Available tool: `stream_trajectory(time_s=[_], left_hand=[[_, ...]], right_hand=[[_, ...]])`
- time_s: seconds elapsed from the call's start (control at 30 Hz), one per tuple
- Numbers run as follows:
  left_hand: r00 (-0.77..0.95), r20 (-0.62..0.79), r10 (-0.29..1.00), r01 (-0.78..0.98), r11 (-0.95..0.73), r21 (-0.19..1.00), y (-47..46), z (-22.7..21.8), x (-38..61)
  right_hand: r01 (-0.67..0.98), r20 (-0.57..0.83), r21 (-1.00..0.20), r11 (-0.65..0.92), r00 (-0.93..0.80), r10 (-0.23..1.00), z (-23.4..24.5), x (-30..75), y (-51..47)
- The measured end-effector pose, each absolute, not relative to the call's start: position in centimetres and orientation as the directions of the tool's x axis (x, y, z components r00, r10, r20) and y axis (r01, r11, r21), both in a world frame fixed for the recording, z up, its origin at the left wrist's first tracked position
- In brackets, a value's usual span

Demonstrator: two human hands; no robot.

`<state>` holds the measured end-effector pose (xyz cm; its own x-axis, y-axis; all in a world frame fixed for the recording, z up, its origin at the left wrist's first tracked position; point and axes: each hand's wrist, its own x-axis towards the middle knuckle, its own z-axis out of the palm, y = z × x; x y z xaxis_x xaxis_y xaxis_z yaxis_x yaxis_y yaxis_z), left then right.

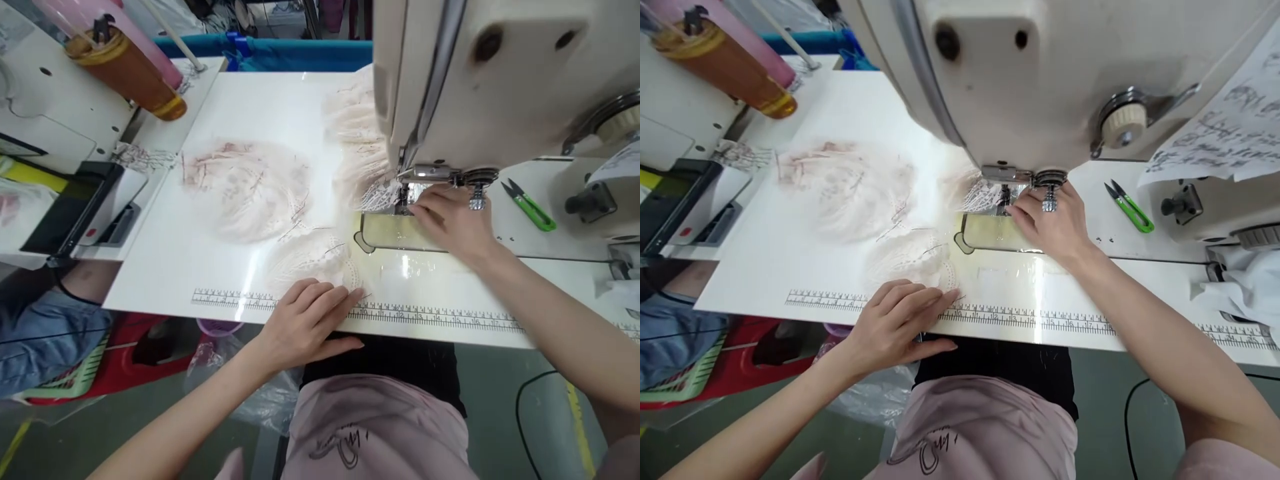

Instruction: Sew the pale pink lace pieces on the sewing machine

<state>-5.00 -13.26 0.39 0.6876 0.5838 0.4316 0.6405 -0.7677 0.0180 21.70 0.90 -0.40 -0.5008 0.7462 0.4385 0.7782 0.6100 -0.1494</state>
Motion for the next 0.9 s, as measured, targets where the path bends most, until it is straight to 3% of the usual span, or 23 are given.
stream_trajectory(time_s=[0.1,0.3,0.47,0.57,0.67,0.77,0.9], left_hand=[[0.710,0.443,0.547,0.602,-0.798,0.018,-13.7,0.2,-5.0],[0.638,0.507,0.580,0.576,-0.796,0.187,-14.9,-0.3,-4.9],[0.477,0.466,0.745,0.539,-0.667,0.515,-15.7,0.0,-4.8],[0.324,0.317,0.891,0.450,-0.440,0.777,-15.9,0.7,-4.9],[0.154,0.096,0.983,0.308,-0.140,0.941,-15.5,1.8,-5.0],[0.086,-0.097,0.992,0.175,0.081,0.981,-14.7,2.8,-5.3],[0.076,-0.214,0.974,0.138,0.202,0.970,-14.0,3.5,-5.6]], right_hand=[[0.769,0.450,-0.173,0.616,-0.494,0.744,-0.5,21.7,1.0],[0.824,0.423,-0.187,0.535,-0.424,0.801,0.0,21.3,0.5],[0.876,0.347,-0.233,0.423,-0.331,0.878,0.8,21.1,0.4],[0.896,0.307,-0.241,0.373,-0.294,0.905,1.6,21.9,0.7],[0.910,0.340,-0.063,0.410,-0.367,0.866,2.6,24.1,0.8],[0.884,0.274,0.166,0.438,-0.467,0.840,3.0,27.1,0.1],[0.938,0.289,0.185,0.293,-0.337,0.896,2.2,30.2,-1.5]])
